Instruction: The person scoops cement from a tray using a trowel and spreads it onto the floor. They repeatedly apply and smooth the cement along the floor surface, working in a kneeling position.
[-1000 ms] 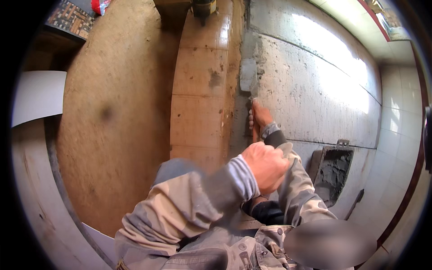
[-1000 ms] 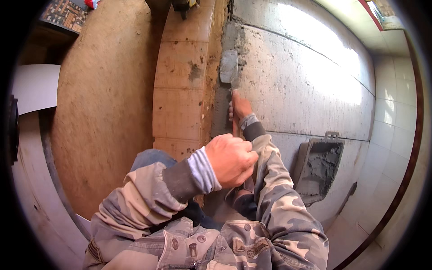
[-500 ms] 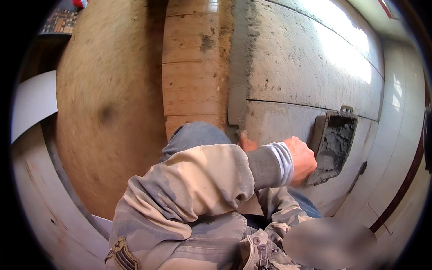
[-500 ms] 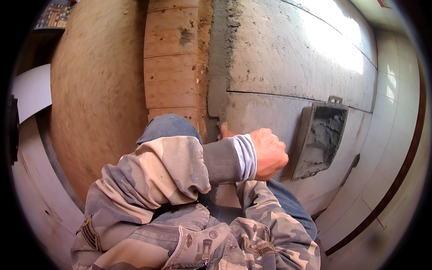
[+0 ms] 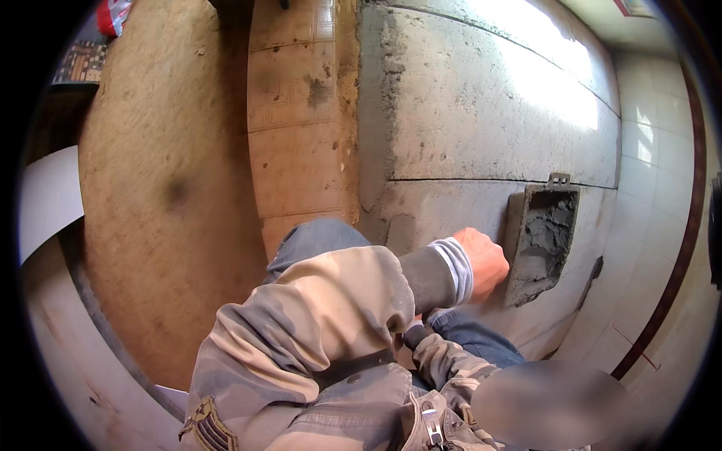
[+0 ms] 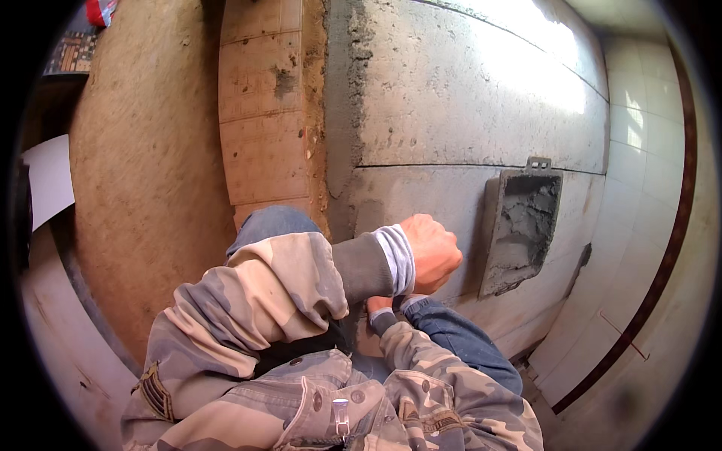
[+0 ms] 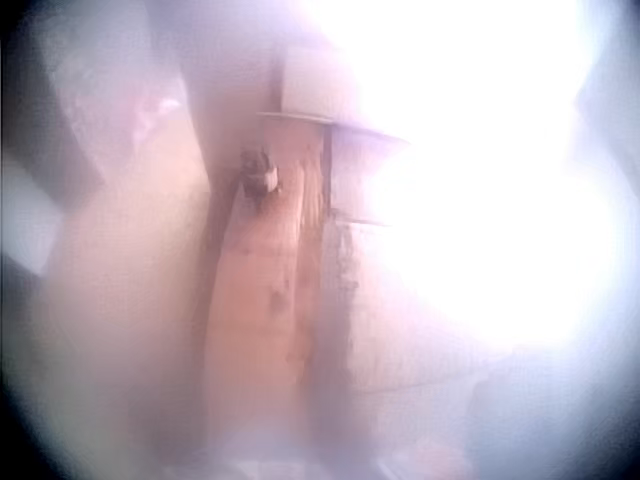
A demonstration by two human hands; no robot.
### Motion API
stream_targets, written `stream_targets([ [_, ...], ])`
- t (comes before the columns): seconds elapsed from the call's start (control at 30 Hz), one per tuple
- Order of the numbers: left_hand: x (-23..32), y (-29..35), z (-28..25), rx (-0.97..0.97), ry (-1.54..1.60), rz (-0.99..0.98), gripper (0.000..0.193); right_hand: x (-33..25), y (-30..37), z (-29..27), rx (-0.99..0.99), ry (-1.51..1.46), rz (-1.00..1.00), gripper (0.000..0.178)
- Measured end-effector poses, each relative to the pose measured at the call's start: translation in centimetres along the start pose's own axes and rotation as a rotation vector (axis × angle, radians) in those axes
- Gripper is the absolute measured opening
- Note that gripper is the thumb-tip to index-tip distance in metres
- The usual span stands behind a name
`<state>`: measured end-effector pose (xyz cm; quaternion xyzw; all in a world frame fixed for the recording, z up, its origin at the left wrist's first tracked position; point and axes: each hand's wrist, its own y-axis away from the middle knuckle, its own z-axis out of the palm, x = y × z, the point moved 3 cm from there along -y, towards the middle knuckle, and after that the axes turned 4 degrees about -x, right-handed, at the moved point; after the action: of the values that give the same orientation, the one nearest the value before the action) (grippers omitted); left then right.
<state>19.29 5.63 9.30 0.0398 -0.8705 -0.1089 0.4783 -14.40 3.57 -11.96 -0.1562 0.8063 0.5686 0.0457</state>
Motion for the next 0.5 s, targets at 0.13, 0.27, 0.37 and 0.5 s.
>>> stream_targets([
  [0.13,-0.4,-0.3,1.0,0.156,0.017,0.055,0.018,-0.9,-1.9,-0.6,0.029,0.016,-0.017,0.065],
  [0.27,-0.7,0.1,1.0,0.189,0.023,0.049,0.019,-5.2,-6.4,-1.5,0.058,0.016,-0.059,0.066],
  [0.37,-0.8,0.2,0.5,0.213,0.024,0.047,0.019,-8.8,-9.5,-2.2,0.082,0.015,-0.098,0.067],
  [0.5,-0.5,0.9,0.4,0.296,0.016,0.047,0.019,-14.7,-13.9,-3.4,0.106,0.018,-0.162,0.068],
])
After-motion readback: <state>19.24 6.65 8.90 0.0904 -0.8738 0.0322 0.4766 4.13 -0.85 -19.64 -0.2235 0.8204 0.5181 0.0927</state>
